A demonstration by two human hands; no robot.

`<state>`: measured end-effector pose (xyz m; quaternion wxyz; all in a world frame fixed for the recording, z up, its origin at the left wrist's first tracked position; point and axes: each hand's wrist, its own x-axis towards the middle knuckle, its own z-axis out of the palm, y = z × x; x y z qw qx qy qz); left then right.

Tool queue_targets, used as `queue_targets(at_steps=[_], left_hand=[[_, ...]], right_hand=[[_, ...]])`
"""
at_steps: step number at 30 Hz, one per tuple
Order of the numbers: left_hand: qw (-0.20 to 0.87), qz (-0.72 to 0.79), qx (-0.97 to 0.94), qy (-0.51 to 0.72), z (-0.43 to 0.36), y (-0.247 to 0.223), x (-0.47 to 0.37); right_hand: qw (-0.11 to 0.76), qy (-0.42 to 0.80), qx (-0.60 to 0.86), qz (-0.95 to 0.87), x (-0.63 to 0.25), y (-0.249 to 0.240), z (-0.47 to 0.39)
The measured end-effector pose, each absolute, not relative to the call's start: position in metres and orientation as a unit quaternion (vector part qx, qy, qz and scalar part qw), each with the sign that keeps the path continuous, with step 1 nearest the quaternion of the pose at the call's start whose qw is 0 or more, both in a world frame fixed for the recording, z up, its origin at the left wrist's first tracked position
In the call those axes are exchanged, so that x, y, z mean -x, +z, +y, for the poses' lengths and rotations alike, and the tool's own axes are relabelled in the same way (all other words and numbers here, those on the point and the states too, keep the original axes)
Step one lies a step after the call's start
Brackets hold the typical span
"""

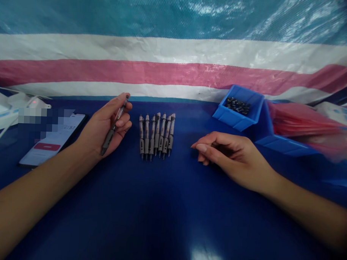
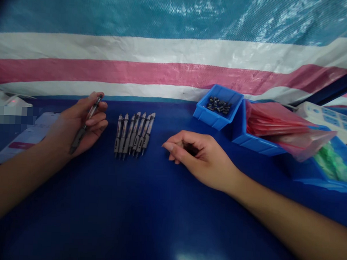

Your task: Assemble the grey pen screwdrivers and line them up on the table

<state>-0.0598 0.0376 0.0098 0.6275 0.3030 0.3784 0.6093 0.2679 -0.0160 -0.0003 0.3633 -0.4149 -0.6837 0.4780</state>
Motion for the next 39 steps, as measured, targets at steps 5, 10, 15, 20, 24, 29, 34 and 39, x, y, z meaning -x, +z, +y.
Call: queue_targets(at_steps=[5, 10, 15, 20, 24, 29, 34, 39], left_hand=[[0.627, 0.386, -0.304, 0.605, 0.034, 0.015, 0.058], [0.644, 0.385, -0.275, 0.601, 0.035, 0.017, 0.057], [0.657, 0.373, -0.292, 0.587, 0.035, 0.016, 0.057], [0.644, 0.392, -0.294, 0.587, 0.035, 0.016, 0.059], [0.646, 0.395, -0.292, 0.584, 0.035, 0.016, 0.061], [0.655, 0.383, -0.28, 0.589, 0.036, 0.016, 0.062], [0.652, 0.392, -0.27, 0.59, 0.034, 0.021, 0.059], [0.66, 0.395, -0.257, 0.585, 0.031, 0.023, 0.057]], right_hand=[[0.362, 0.486, 0.416, -0.678, -0.268, 0.0, -0.016], [0.358, 0.486, 0.417, -0.679, -0.269, -0.001, -0.017], [0.36, 0.49, 0.415, -0.677, -0.269, -0.001, -0.017], [0.357, 0.491, 0.418, -0.676, -0.27, -0.001, -0.017], [0.357, 0.484, 0.42, -0.68, -0.269, -0.001, -0.017], [0.358, 0.483, 0.419, -0.681, -0.269, -0.001, -0.016], [0.355, 0.479, 0.42, -0.685, -0.269, 0.0, -0.016], [0.355, 0.48, 0.42, -0.684, -0.269, 0.0, -0.016]])
